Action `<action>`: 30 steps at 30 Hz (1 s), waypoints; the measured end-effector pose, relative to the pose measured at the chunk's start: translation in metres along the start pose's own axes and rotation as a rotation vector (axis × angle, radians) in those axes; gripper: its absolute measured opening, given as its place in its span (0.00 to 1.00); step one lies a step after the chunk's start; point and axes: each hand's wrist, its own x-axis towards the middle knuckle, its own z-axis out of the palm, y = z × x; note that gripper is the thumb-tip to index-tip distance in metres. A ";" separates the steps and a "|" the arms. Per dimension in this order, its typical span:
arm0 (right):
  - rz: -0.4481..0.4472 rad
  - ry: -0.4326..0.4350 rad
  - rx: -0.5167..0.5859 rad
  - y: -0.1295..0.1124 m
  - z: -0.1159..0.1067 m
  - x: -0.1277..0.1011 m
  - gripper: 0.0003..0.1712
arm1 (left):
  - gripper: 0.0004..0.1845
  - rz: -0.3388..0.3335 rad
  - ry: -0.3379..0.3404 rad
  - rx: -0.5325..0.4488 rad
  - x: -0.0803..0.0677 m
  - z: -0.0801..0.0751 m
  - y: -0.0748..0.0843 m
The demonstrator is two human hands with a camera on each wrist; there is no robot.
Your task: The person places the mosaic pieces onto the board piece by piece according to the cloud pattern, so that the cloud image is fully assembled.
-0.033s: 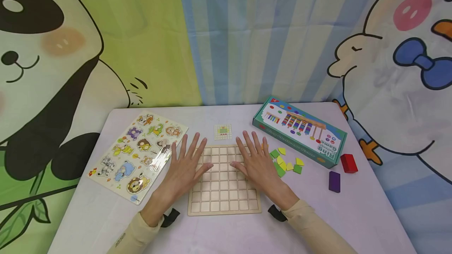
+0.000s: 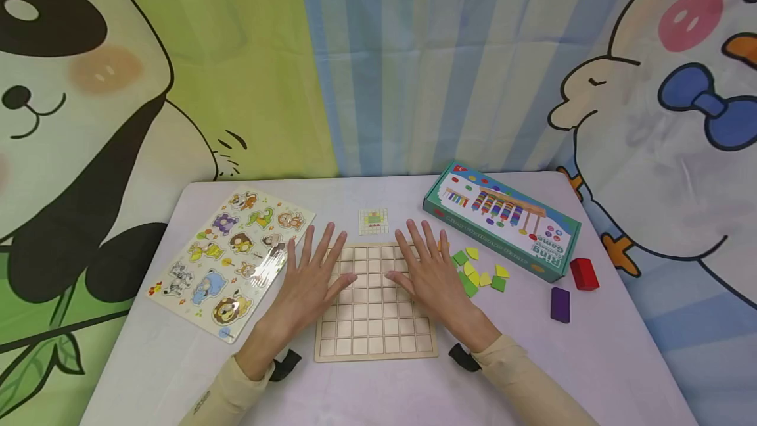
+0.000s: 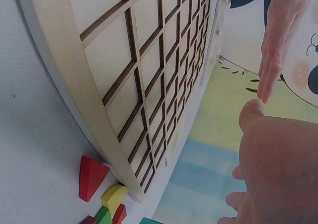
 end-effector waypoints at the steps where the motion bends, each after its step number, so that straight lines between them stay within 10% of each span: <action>1: -0.002 0.005 0.000 0.000 0.000 0.000 0.48 | 0.43 0.001 0.002 0.002 0.000 0.000 0.000; 17: 0.000 0.016 0.022 0.000 -0.002 0.001 0.47 | 0.43 0.003 0.006 -0.020 -0.002 0.001 -0.002; 30: 0.040 -0.004 0.003 0.017 -0.007 0.001 0.49 | 0.51 -0.096 -0.192 -0.091 -0.014 0.002 -0.010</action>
